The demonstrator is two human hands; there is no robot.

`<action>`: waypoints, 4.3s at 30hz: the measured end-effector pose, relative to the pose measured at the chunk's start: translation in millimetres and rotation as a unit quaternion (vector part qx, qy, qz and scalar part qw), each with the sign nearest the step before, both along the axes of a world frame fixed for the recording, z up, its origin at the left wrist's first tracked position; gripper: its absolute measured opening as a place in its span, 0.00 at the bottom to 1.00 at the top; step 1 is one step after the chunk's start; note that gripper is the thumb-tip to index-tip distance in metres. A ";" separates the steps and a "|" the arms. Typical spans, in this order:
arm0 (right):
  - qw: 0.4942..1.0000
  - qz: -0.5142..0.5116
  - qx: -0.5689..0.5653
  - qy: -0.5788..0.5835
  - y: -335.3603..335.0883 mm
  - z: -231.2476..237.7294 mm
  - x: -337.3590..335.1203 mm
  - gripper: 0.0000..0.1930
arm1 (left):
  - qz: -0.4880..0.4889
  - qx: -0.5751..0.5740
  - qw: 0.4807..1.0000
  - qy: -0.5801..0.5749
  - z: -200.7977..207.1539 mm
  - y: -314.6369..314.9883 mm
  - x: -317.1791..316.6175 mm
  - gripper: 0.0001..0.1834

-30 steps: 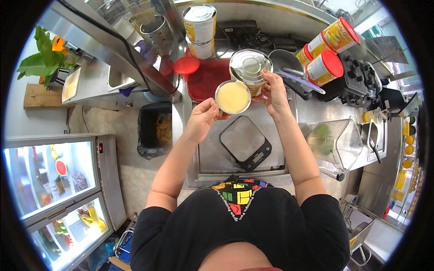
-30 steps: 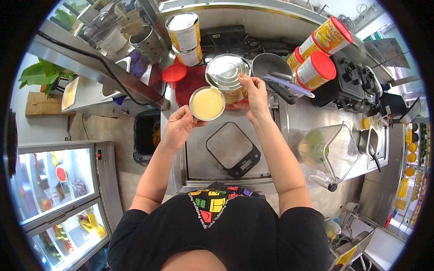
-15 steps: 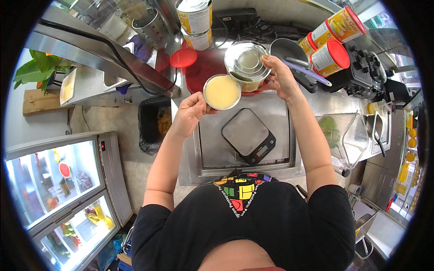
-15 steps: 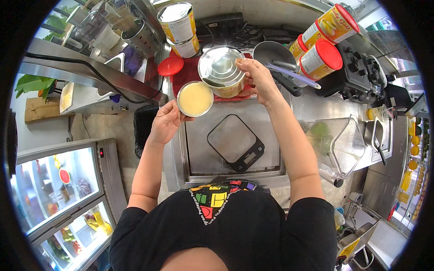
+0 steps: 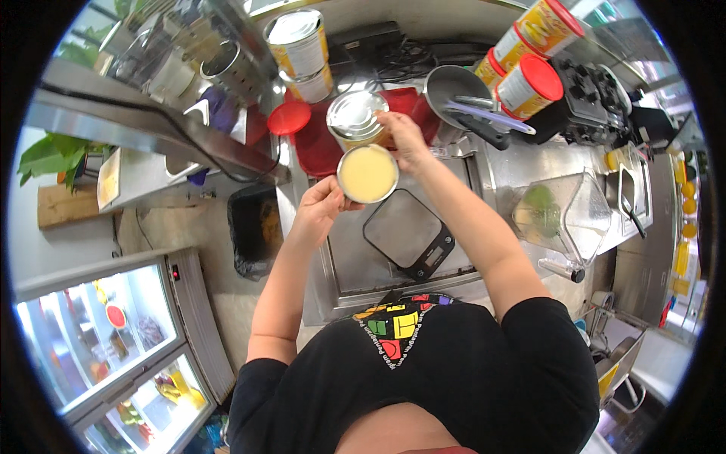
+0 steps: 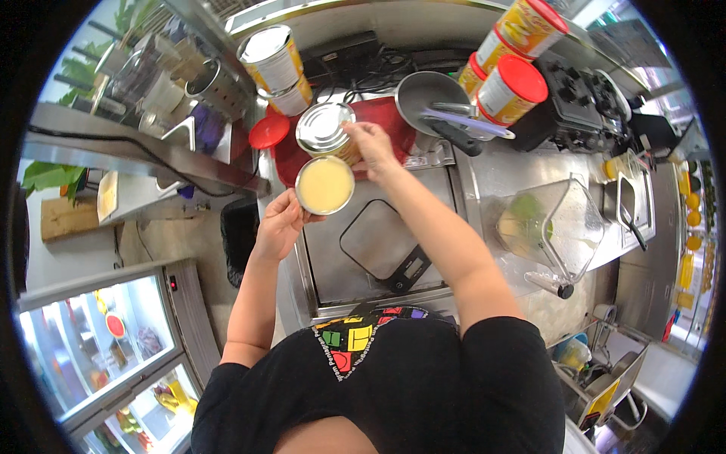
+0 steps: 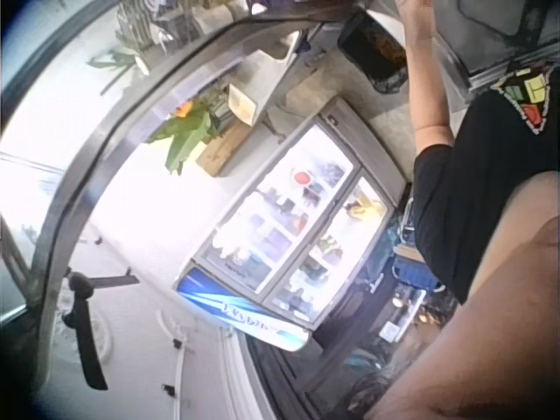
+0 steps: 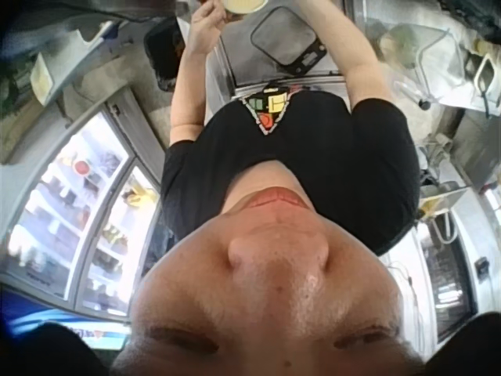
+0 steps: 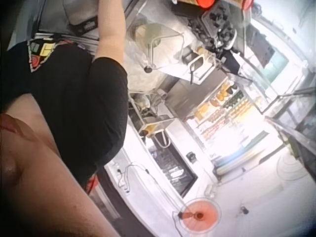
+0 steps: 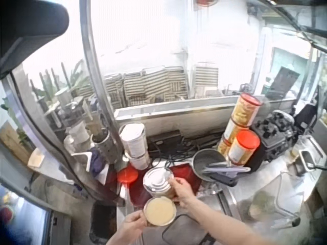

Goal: The person prepares a smoothie by adding green fruit pieces, canned liquid, and ice into a blender jar, then blends the mixture. The person uses tongs to handle fruit, a scoop for ice, and operates a touchscreen POS system during the process.

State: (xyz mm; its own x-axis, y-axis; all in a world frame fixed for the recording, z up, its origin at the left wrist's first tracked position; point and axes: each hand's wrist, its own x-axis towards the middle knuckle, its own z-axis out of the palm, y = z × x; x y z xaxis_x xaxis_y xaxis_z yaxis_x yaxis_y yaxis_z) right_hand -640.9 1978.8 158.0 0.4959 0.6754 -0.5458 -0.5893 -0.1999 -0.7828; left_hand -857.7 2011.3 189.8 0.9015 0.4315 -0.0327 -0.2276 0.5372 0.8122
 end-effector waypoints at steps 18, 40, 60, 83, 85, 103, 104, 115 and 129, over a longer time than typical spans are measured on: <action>0.550 0.428 -0.366 -0.617 -100.1 97.7 190.0 0.10 | -0.018 0.013 1.000 -0.003 36.0 -49.6 -1.0 0.12; 0.737 0.136 -0.200 -0.631 -274.2 173.0 168.8 0.14 | -0.094 0.011 0.995 -0.021 83.8 -182.9 101.8 0.10; 0.713 0.089 -0.110 -0.686 -568.6 166.9 172.1 0.18 | -0.152 0.663 0.721 0.131 132.1 -258.5 269.4 0.07; 0.461 0.044 -0.106 -0.880 -525.9 160.3 178.8 0.25 | -0.256 0.711 0.646 0.110 178.3 -251.5 276.7 0.10; 0.456 0.024 -0.112 -0.883 -520.7 159.8 180.0 0.26 | -0.253 0.739 0.616 0.104 178.9 -256.2 272.5 0.09; 0.814 0.083 0.088 -0.568 -490.2 70.5 248.5 0.23 | -0.178 0.686 0.705 0.003 180.3 -263.2 278.1 0.06; 0.822 0.095 0.082 -0.555 -489.9 70.5 248.7 0.23 | -0.181 0.679 0.711 0.008 177.4 -259.6 278.4 0.06; 0.583 0.075 -0.093 -0.804 -530.3 119.3 212.0 0.20 | -0.120 0.626 0.770 0.030 165.2 -242.7 271.8 0.05; 0.390 0.080 -0.376 -0.836 -572.6 240.5 102.6 0.16 | -0.075 0.518 0.850 -0.049 70.9 -226.1 266.6 0.06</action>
